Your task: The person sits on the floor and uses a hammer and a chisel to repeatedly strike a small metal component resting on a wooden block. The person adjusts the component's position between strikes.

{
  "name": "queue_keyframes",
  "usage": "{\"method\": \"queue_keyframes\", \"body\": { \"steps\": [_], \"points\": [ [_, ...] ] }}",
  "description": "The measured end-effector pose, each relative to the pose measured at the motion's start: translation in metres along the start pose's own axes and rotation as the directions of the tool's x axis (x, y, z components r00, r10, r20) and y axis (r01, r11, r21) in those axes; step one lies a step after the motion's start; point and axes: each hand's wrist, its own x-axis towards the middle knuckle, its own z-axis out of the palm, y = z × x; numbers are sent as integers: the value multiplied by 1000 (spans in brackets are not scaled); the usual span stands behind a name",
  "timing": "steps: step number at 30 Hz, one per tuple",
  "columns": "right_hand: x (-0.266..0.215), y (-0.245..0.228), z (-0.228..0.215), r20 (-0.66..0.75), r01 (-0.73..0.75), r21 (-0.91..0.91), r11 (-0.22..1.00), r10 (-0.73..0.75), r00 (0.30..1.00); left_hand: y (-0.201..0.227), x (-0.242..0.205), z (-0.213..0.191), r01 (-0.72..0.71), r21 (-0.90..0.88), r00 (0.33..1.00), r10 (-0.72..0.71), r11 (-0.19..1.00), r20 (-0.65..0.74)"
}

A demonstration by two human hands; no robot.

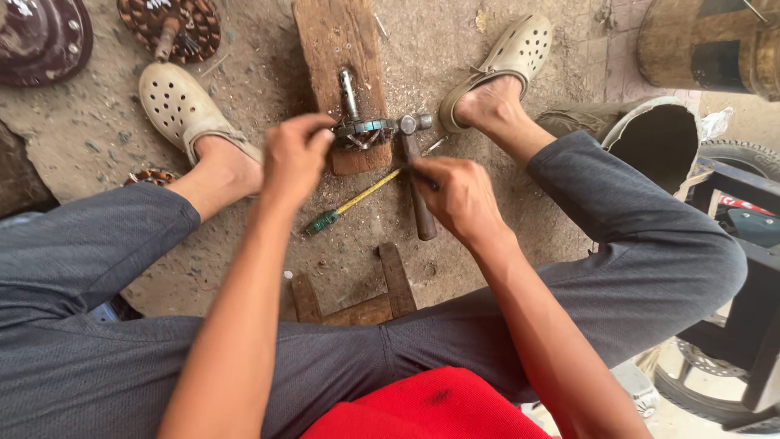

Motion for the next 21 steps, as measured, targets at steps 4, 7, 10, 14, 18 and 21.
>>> {"method": "queue_keyframes", "body": {
  "steps": [4, 7, 10, 14, 18, 21],
  "points": [
    [23, 0, 10, -20, 98, -133, 986, -102, 995, -34, 19, 1, -108, 71, 985, 116, 992, -129],
    [36, 0, 21, 63, 86, -142, 986, -78, 995, -51, 23, 23, -181, -12, 973, 178, 983, -149],
    [41, -3, 33, 89, 84, -177, 981, -69, 994, -53, 24, 41, -142, -49, 982, 134, 989, -136],
    [52, -11, 49, 223, 61, -363, 930, 23, 975, -46, 31, 39, -102, -40, 982, 94, 994, -164],
    [71, -4, 51, 361, -44, -367, 929, 186, 914, -48, 29, 39, -3, -86, 992, -8, 996, -129],
    [79, 3, 40, 296, -83, -145, 986, 124, 947, -48, 32, 42, 13, -40, 987, -19, 999, -162]
  ]
}}
